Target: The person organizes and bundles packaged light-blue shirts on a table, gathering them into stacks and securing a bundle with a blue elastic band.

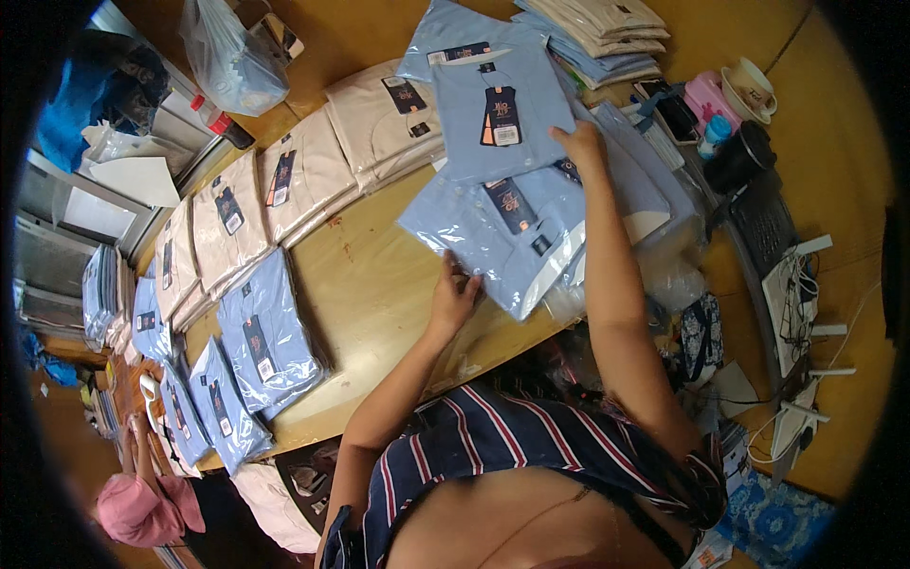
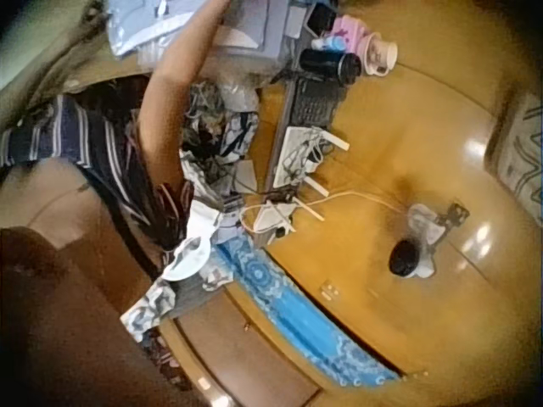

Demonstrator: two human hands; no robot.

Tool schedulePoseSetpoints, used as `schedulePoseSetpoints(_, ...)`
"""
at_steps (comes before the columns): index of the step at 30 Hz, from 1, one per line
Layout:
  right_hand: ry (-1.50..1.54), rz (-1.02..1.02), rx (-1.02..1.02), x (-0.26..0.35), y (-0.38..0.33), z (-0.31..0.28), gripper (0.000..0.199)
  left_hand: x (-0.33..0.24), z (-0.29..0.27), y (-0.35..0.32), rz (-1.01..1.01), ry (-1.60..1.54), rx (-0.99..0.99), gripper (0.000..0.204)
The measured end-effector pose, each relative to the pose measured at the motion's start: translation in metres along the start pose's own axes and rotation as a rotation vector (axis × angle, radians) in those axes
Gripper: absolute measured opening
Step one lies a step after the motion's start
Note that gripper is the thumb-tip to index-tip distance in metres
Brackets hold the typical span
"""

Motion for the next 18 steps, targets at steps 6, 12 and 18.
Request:
schedulePoseSetpoints(6, 0.488, -0.379, 0.383, 0.080, -0.073, 0.007, 0.032, 0.016, -0.080, 0.009, -0.444, -0.454, -0.144, 0.059)
schedulePoseSetpoints(12, 0.338, -0.315, 0.671, 0.060, -0.067, 0.059, 0.037, 0.052, -0.139, -0.067, -0.228, -0.238, -0.304, 0.061)
schedulePoseSetpoints(18, 0.041, 0.063, 0.012, 0.068, 0.081, 0.059, 0.054, 0.017, -0.169, -0.146, -0.313, 0.028, -0.335, 0.068)
Point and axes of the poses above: each hand's wrist, its own y-axis towards the middle knuckle, its own z-axis out of the palm, x = y × z, the point moved 8 cm from there along y, towards the middle knuckle, and after that the axes turned 5 degrees about z, right-handed, at the moved point
